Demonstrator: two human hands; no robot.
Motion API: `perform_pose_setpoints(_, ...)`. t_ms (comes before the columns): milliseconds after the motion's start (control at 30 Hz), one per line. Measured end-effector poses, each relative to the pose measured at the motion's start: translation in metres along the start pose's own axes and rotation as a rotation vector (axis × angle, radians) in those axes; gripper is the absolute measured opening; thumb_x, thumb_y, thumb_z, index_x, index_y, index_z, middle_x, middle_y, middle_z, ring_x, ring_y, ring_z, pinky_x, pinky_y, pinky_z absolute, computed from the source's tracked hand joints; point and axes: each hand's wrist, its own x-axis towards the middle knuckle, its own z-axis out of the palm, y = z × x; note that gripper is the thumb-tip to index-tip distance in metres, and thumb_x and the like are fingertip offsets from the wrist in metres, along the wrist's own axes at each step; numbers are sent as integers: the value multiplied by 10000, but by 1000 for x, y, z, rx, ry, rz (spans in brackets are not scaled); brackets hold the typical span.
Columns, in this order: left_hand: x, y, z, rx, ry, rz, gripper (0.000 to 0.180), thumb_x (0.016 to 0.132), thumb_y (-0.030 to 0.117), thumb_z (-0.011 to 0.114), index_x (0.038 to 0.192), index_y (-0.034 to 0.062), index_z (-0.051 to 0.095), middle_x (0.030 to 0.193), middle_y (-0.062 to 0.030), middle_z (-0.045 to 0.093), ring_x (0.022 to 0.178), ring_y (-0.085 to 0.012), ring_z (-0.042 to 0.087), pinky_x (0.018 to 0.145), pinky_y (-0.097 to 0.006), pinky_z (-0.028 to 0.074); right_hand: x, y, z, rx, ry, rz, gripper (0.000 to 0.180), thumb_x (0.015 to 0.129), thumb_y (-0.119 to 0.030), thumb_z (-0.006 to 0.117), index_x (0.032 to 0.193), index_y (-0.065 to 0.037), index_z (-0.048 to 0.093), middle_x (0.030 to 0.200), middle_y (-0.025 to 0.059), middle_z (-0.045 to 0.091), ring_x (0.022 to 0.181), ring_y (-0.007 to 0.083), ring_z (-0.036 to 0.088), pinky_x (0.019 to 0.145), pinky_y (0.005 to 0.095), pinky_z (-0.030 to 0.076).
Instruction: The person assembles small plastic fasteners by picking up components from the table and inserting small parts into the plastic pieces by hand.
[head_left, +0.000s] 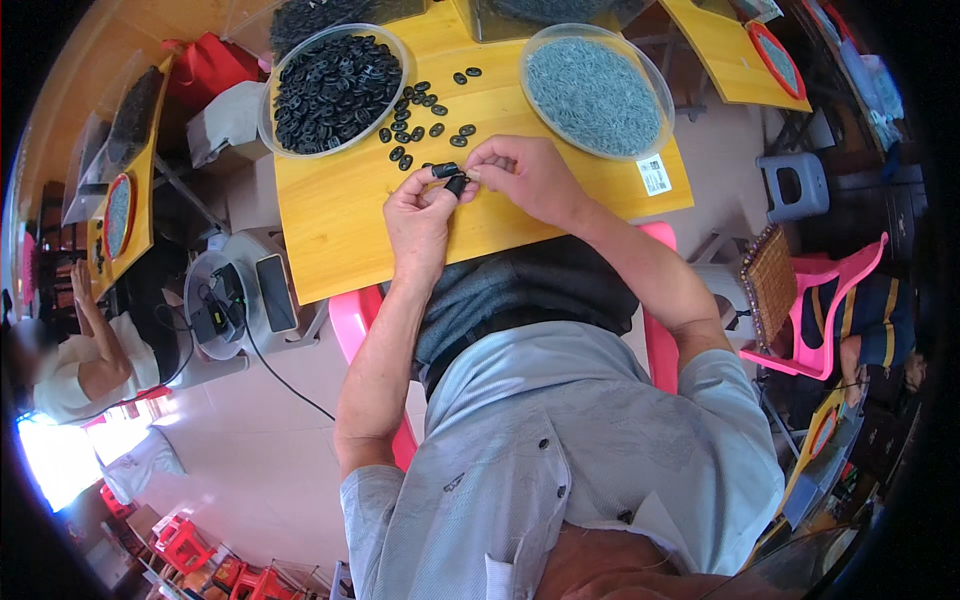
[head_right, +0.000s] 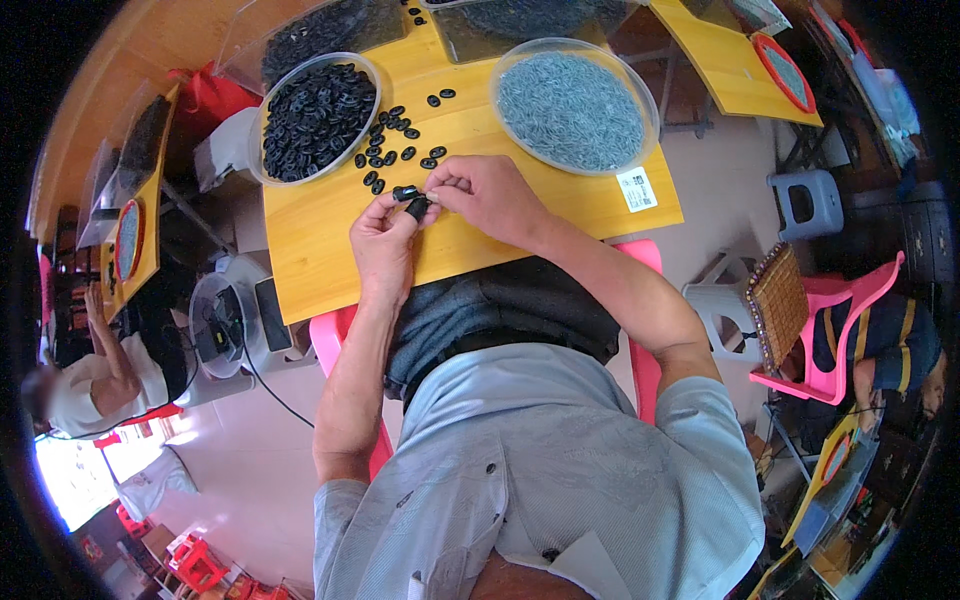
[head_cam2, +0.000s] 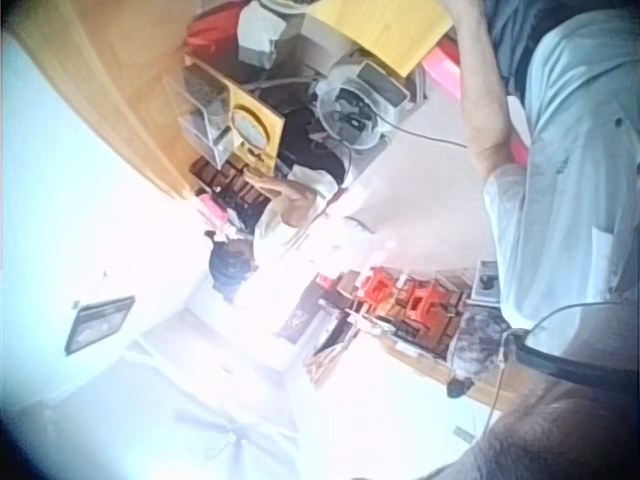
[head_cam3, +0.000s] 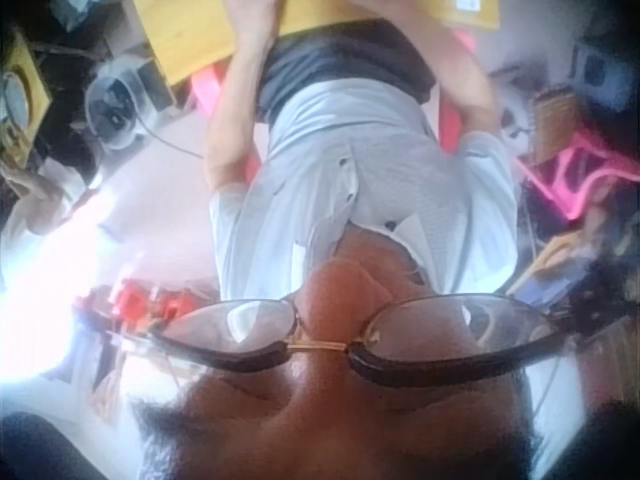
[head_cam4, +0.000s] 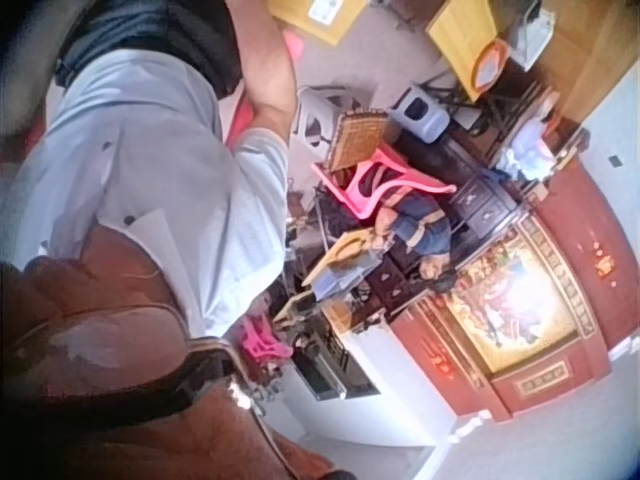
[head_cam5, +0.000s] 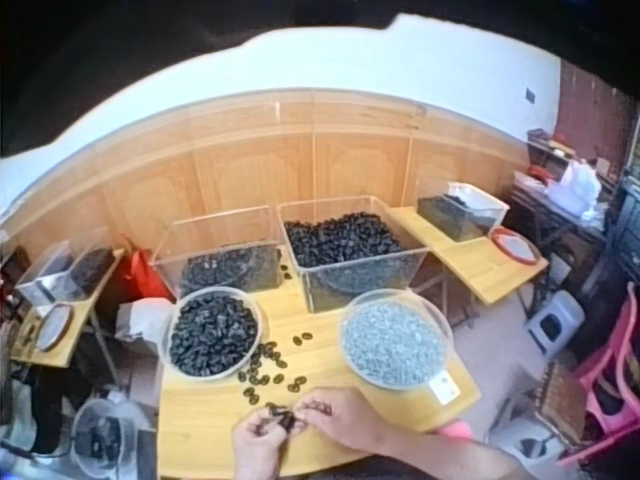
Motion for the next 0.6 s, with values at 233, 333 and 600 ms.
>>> perform_pose_setpoints(233, -1, -2, 2, 22, 48, 39, 175, 893, -109, 548, 1034, -63, 641, 949, -141, 715, 841, -180, 711, 810, -256, 558, 0, 5, 0, -84, 35, -44, 151, 892, -128, 669, 939, 13, 699, 697, 28, 657, 636, 57, 583, 587, 222, 456)
perform_pose_setpoints(333, -1, -6, 2, 79, 35, 78, 167, 890, -114, 555, 1029, -68, 637, 938, -131, 711, 838, -167, 708, 788, -243, 552, 1, 6, 0, -120, 26, -42, 137, 891, -120, 666, 940, 4, 698, 698, 31, 655, 625, 66, 577, 580, 228, 452)
perform_pose_setpoints(600, 3, -17, 3, 327, 35, 147, 133, 877, -132, 568, 990, -82, 619, 895, -94, 686, 833, -146, 700, 760, -221, 533, 5, 18, -8, 124, -117, 86, 206, 930, -150, 600, 937, 35, 691, 786, 48, 703, 657, 81, 585, 621, 233, 473)
